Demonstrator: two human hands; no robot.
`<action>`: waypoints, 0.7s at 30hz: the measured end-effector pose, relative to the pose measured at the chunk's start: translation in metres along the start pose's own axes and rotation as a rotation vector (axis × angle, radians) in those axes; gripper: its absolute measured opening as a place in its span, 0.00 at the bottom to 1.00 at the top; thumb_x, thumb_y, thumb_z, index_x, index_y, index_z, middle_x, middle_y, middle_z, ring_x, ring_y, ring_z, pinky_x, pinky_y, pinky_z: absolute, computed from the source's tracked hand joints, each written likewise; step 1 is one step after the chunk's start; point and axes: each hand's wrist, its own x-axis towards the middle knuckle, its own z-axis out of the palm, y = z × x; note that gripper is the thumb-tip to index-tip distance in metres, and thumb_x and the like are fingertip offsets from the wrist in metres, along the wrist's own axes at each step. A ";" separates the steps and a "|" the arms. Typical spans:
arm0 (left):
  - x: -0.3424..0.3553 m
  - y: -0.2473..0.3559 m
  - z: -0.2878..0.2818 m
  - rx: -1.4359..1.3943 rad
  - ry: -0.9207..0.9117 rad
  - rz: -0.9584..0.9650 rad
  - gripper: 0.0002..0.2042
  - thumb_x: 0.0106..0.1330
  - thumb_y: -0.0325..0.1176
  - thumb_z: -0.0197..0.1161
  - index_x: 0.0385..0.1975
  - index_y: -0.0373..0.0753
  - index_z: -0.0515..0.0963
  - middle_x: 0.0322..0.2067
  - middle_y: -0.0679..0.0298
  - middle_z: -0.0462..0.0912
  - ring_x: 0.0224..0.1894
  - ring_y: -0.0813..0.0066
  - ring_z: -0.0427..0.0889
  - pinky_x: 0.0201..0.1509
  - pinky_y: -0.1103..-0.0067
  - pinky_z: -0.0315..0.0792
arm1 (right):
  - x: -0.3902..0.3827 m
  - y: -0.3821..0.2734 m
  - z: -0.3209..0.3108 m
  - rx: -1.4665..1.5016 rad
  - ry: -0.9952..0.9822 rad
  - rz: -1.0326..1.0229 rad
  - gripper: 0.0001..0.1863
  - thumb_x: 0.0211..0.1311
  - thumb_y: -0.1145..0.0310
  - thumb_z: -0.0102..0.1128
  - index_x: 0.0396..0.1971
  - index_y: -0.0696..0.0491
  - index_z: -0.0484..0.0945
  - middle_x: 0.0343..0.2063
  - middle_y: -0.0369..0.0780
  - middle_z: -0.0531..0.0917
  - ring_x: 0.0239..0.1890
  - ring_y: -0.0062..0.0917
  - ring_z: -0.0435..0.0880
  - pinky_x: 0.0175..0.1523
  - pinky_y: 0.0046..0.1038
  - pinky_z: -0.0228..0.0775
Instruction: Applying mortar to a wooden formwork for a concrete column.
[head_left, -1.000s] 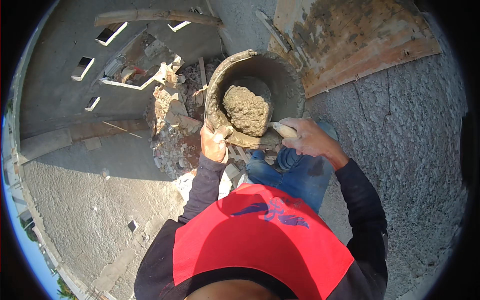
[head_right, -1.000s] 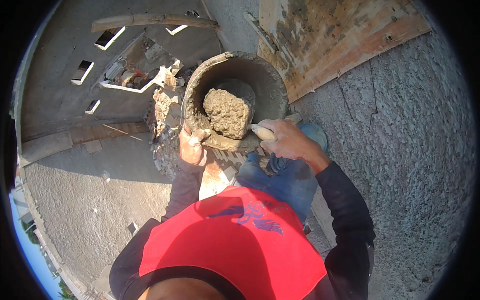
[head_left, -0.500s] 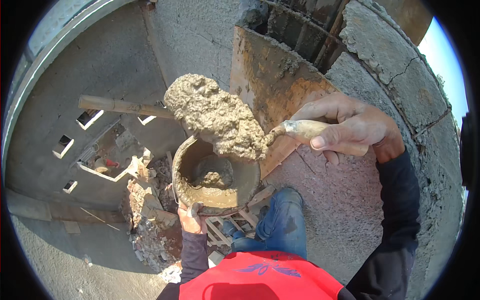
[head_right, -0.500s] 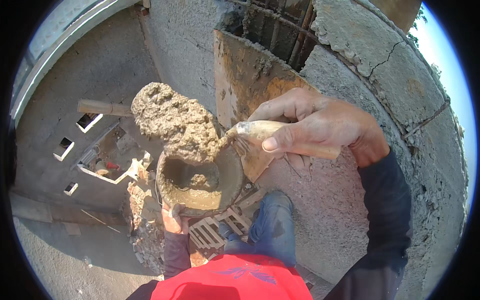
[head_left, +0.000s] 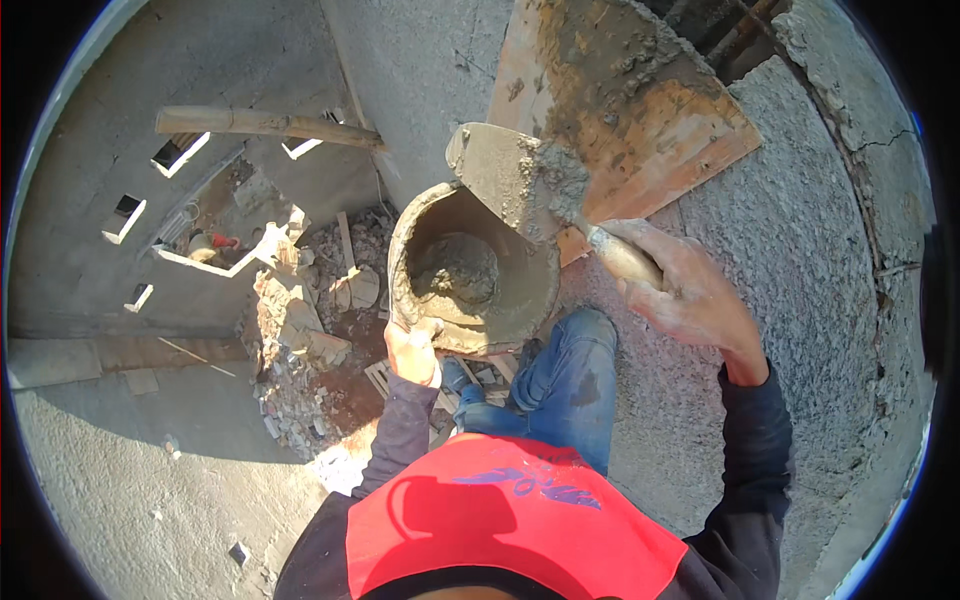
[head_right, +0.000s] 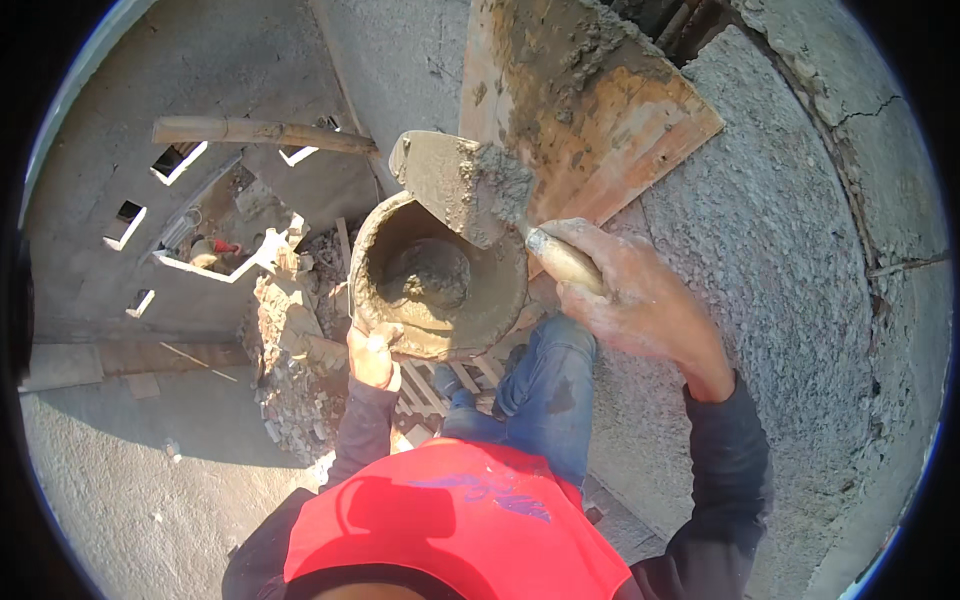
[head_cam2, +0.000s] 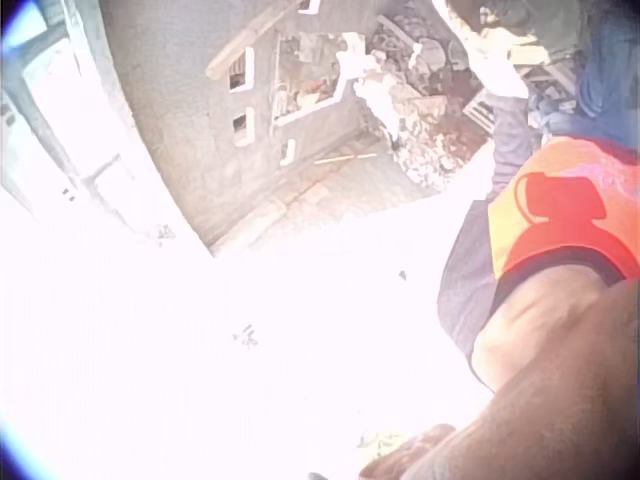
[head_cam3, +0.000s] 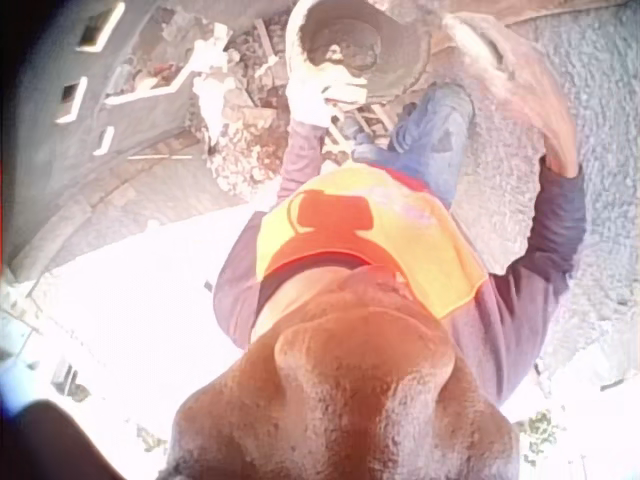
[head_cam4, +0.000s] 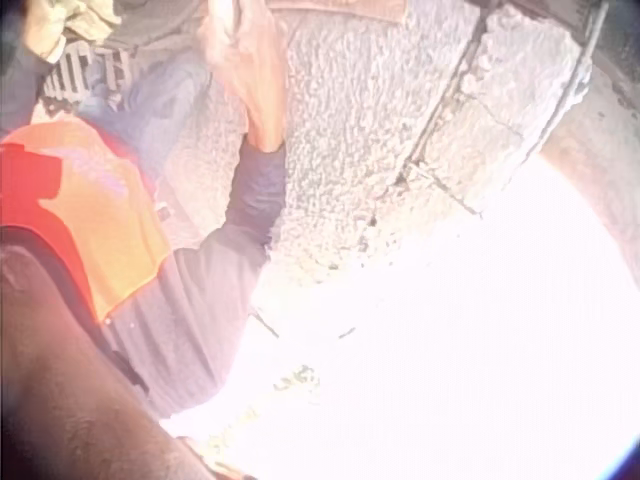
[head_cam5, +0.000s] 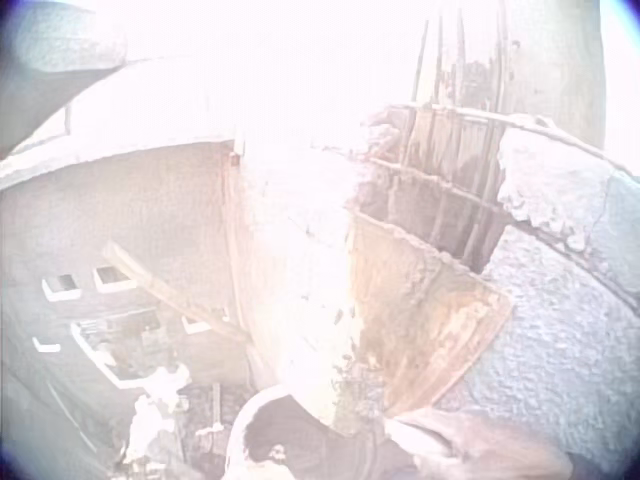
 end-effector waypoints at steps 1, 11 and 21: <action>0.007 0.001 0.007 -0.023 -0.035 0.021 0.22 0.51 0.18 0.52 0.50 0.33 0.71 0.39 0.63 0.79 0.37 0.75 0.79 0.42 0.80 0.75 | -0.001 0.021 0.030 -0.163 -0.008 -0.009 0.24 0.50 0.68 0.53 0.50 0.53 0.72 0.34 0.46 0.81 0.37 0.40 0.81 0.40 0.38 0.73; 0.026 -0.006 -0.013 0.260 -0.042 0.123 0.25 0.50 0.17 0.54 0.53 0.30 0.68 0.38 0.64 0.77 0.37 0.80 0.75 0.44 0.84 0.71 | 0.031 0.053 0.181 -0.479 -0.166 -0.156 0.12 0.53 0.73 0.53 0.39 0.55 0.77 0.31 0.45 0.75 0.30 0.40 0.81 0.33 0.39 0.75; -0.001 0.036 -0.009 0.894 -0.188 0.220 0.29 0.49 0.18 0.54 0.57 0.23 0.63 0.54 0.46 0.72 0.53 0.74 0.72 0.58 0.82 0.63 | 0.048 0.126 0.179 0.013 -0.319 -0.100 0.17 0.46 0.70 0.62 0.40 0.59 0.79 0.35 0.51 0.82 0.38 0.45 0.81 0.43 0.37 0.74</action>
